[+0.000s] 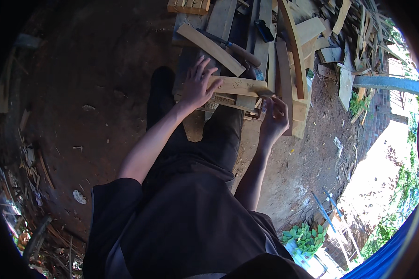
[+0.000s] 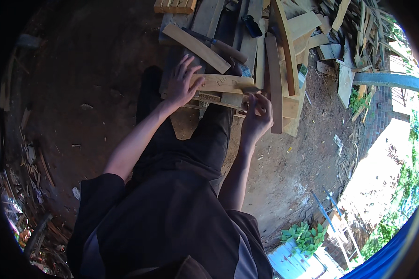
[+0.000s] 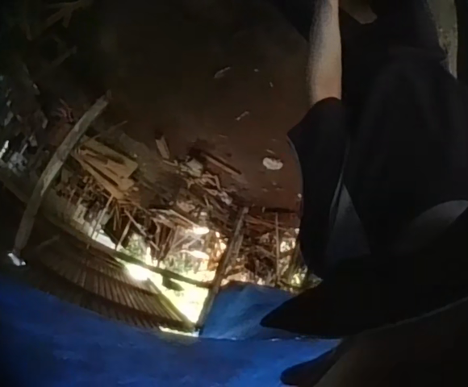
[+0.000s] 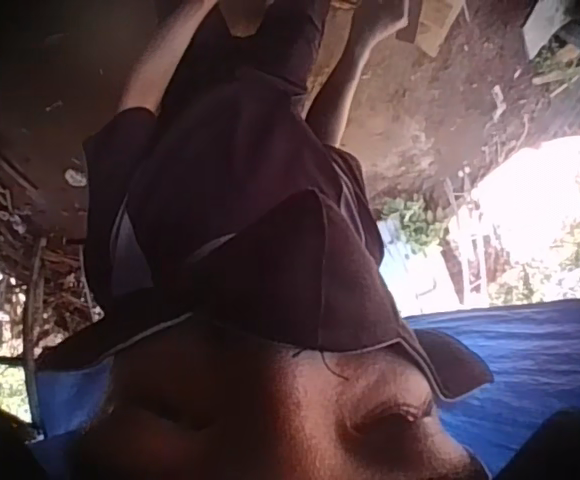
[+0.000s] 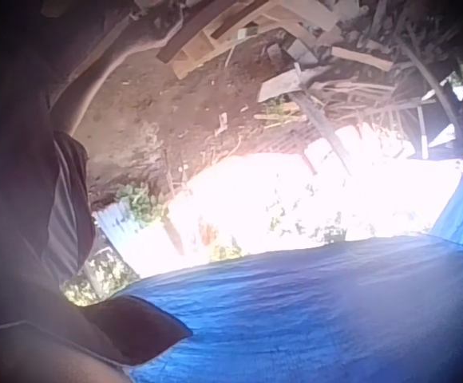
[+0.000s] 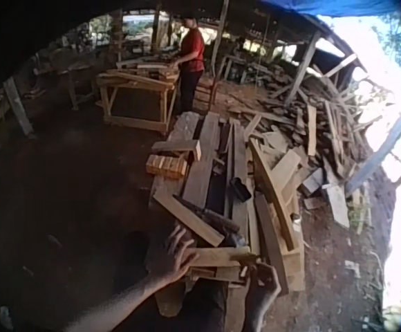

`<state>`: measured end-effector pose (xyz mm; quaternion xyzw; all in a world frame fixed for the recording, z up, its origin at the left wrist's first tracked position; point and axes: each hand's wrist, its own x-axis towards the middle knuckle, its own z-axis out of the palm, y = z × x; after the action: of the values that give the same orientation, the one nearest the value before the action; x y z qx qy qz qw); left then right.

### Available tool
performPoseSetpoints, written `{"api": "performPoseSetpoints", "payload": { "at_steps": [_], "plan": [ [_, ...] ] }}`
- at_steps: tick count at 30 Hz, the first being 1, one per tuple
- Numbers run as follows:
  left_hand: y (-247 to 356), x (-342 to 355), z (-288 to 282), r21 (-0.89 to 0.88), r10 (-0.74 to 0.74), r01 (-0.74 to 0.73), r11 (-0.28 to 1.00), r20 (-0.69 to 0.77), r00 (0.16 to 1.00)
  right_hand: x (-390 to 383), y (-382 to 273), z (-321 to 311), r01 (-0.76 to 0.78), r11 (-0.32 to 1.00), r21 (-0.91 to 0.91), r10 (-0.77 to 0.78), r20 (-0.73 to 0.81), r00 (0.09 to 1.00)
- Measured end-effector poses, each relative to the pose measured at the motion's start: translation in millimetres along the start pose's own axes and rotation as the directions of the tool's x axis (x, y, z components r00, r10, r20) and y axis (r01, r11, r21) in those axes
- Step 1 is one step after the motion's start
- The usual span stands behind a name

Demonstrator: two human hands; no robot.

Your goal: The person carves wood joint details into a wooden board on a workbench using a chisel and a wooden mallet.

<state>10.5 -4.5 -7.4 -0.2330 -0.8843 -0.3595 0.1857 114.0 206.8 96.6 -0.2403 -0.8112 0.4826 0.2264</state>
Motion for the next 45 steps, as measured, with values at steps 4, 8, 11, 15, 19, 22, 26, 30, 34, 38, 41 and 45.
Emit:
{"api": "performPoseSetpoints", "payload": {
  "at_steps": [4, 8, 11, 15, 19, 22, 26, 30, 34, 38, 41, 45],
  "plan": [
    [3.4, -6.6, -4.2, 0.04, 0.071, -0.075, 0.996, 0.111, 0.991, 5.2, -0.4, -0.9, 0.01, 0.959, 0.282, -0.032, 0.073, 0.997],
    [-4.2, -12.1, -2.4, 0.054, 0.064, -0.076, 0.996, 0.191, 0.979, 6.3, -2.0, 5.5, 0.073, 0.986, 0.15, -0.076, 0.017, 0.997],
    [-4.9, -13.6, -0.5, 0.042, 0.049, -0.059, 0.997, 0.201, 0.978, 5.7, -3.1, 5.6, -0.151, 0.934, 0.324, 0.061, 0.272, 0.96],
    [-1.9, -13.4, -0.3, 0.064, 0.048, -0.062, 0.996, 0.203, 0.978, 7.2, -3.3, 22.2, 0.43, 0.865, -0.26, -0.464, -0.084, 0.882],
    [-3.1, -13.5, -1.4, 0.064, 0.037, -0.05, 0.997, 0.193, 0.98, -0.1, -14.6, 30.3, -0.047, 0.988, 0.145, 0.003, 0.289, 0.957],
    [-1.4, -13.5, -0.4, 0.029, 0.036, -0.041, 0.999, 0.141, 0.989, -2.0, -8.8, 43.9, 0.273, 0.958, 0.083, -0.282, 0.124, 0.951],
    [-0.3, -10.4, 0.1, 0.025, 0.044, -0.047, 0.999, 0.112, 0.993, 5.7, -6.1, 39.5, 0.365, 0.929, -0.067, -0.359, 0.077, 0.93],
    [-0.4, -11.3, 5.0, 0.039, 0.041, -0.046, 0.998, 0.112, 0.993, 7.9, -19.9, 30.7, -0.042, 0.956, 0.291, -0.039, 0.267, 0.963],
    [-4.0, -13.1, 4.9, 0.047, 0.043, -0.049, 0.998, 0.118, 0.992, 18.2, -2.5, 32.6, 0.536, 0.787, -0.305, -0.544, 0.064, 0.836],
    [-2.9, -13.8, 4.0, 0.038, 0.045, -0.049, 0.998, 0.103, 0.994, 12.9, -8.1, 26.9, 0.248, 0.969, -0.005, -0.245, 0.118, 0.962],
    [-0.3, -13.0, 4.0, 0.031, 0.023, -0.027, 0.999, 0.124, 0.992, 16.7, 1.2, 28.1, 0.327, 0.945, 0.002, -0.327, 0.04, 0.944],
    [-0.5, -14.0, 2.4, 0.018, 0.005, -0.007, 1.0, 0.134, 0.991, 18.0, 4.7, 27.8, 0.181, 0.982, 0.06, -0.184, 0.06, 0.981]
  ]
}}
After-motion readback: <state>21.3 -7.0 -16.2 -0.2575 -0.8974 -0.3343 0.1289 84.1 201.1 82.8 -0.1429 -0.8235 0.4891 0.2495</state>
